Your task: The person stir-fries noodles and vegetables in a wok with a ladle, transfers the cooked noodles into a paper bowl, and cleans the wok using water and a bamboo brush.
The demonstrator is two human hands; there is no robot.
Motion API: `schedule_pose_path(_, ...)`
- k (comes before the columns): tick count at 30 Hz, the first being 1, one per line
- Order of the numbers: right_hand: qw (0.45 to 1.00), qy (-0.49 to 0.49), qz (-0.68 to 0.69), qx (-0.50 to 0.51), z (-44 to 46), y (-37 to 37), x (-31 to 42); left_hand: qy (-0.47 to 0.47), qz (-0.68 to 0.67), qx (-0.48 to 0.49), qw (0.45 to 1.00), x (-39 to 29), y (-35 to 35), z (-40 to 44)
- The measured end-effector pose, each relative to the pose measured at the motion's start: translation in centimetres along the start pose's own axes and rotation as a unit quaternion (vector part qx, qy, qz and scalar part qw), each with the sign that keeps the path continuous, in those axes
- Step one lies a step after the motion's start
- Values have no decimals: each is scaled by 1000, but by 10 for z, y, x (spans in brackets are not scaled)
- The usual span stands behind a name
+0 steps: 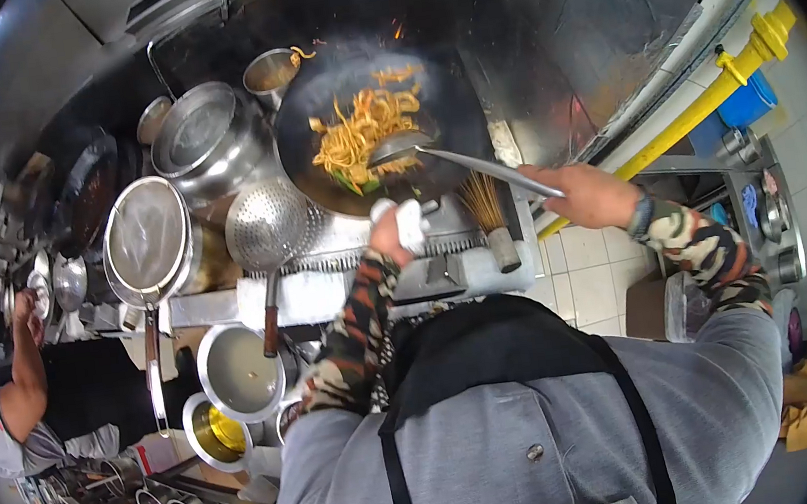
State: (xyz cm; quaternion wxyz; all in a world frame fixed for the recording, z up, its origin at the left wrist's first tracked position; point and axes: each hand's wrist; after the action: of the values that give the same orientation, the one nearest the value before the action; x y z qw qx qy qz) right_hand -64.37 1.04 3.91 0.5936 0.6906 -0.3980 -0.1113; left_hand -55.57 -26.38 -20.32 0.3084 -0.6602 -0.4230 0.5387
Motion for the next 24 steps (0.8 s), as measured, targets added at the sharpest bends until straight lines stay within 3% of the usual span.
schedule_pose_path(2,999,9,-21,39,-27,21,-1,42,-33,-37,998,-10,3,8)
schedule_pose_path(4,996,17,-40,72,-27,33,1,59,46,-107,991,-21,-59,-22)
schedule_pose_path(6,996,19,-66,63,-18,32,7,81,-1,-90,993,-22,-61,-28)
schedule_pose_path(8,992,-34,-106,65,22,5,8,82,-42,-4,996,-17,-28,-16)
schedule_pose_path(10,987,-65,-136,59,56,-15,11,22,-8,-2,1000,6,11,-7)
schedule_pose_path(12,991,-45,-113,-48,77,-27,3,-5,47,-204,978,40,8,-32)
schedule_pose_path(17,997,-11,-49,-52,33,0,-5,-16,26,-112,993,56,-22,-84)
schedule_pose_path(18,998,-15,-52,-32,21,4,-6,-153,379,104,907,37,-12,-66)
schedule_pose_path(19,998,-18,-58,-15,11,10,-2,-373,624,175,664,17,-3,-47)
schedule_pose_path(20,995,-70,-69,29,2,16,9,-272,477,142,824,7,-4,-29)
schedule_pose_path(21,998,-47,-49,20,-4,14,7,-191,285,65,937,-3,-4,-10)
schedule_pose_path(22,999,-21,-32,14,-5,9,-1,6,21,-88,996,-11,-13,-3)
schedule_pose_path(24,1000,-6,-25,-14,3,-7,-20,19,61,-84,994,-21,-12,10)
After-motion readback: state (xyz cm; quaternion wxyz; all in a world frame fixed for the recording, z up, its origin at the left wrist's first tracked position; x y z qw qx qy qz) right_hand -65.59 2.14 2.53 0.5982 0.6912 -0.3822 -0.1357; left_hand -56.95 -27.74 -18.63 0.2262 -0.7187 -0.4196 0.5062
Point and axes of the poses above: each hand's wrist, its own z-axis towards the middle knuckle, its own y-axis out of the back of the hand, x = y × z, and after that the axes turned 9 degrees about -y, right-handed
